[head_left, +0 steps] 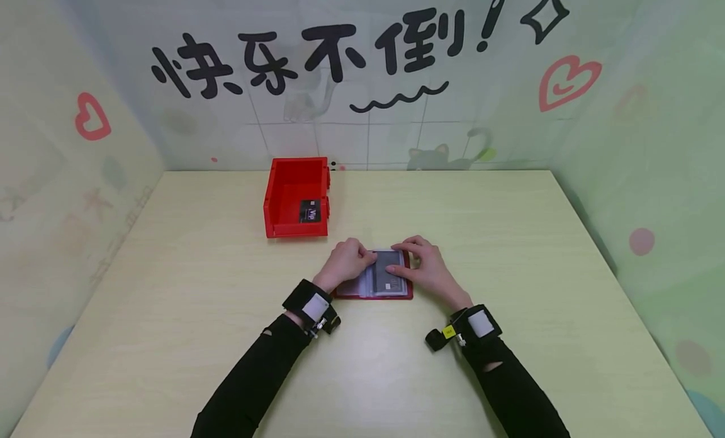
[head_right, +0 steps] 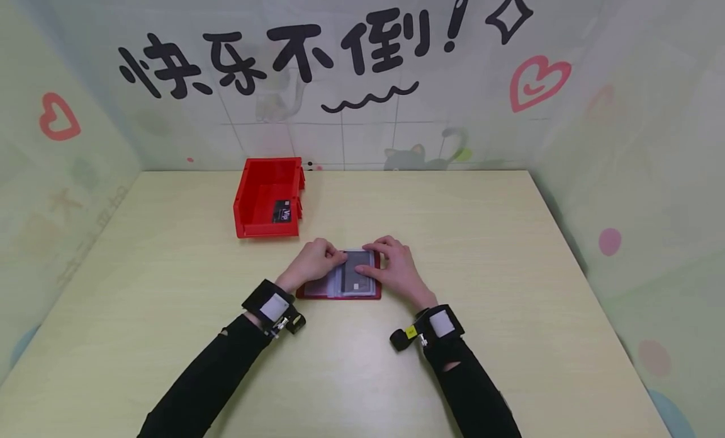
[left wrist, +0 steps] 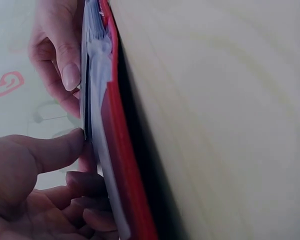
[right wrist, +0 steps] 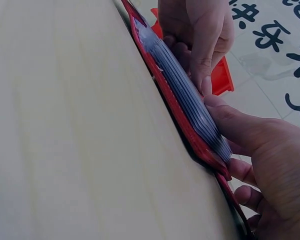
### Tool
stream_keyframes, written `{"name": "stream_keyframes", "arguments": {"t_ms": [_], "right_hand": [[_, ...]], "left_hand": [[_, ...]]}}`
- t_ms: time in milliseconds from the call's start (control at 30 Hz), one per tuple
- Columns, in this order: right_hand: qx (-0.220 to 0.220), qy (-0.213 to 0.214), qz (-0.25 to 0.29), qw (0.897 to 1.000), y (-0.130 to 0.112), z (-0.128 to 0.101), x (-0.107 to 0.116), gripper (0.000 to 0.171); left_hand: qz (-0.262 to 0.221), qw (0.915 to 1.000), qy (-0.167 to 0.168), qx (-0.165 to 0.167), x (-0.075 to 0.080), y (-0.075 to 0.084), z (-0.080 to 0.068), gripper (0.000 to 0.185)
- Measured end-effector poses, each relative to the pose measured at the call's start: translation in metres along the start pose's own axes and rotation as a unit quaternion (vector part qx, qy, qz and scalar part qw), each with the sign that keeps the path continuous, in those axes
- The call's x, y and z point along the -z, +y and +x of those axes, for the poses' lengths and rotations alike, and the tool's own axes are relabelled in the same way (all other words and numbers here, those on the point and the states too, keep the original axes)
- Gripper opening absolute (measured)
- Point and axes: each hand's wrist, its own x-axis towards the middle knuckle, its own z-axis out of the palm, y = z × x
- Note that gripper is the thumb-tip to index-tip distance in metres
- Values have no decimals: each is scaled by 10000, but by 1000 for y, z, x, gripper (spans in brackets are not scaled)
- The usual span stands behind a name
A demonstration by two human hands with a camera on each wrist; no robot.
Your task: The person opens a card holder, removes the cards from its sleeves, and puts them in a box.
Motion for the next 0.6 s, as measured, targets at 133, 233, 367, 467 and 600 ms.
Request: {"name": "stream_keyframes", "arguments": {"t_ms": [133,233,367,467,600], "right_hand": [[21,4,-35,10000,1,0,0,45],[59,13,-52,10000,1,1,0,45],[72,6,-104,9999,1,1,0,45],[41,-5,-147,9999,2,1,0,45],[27,3,-187,9998,1,1,-1,46]], "left_hand": [[50,9999,-11,98,-1,3,0,28],[83,9999,-36,136,0,3,1,28],[129,9997,-86,176,2,3,2,31],[155,9995,-104,269,4,2,3,30],[175,9990,-156,392,6,0,4,29]]}}
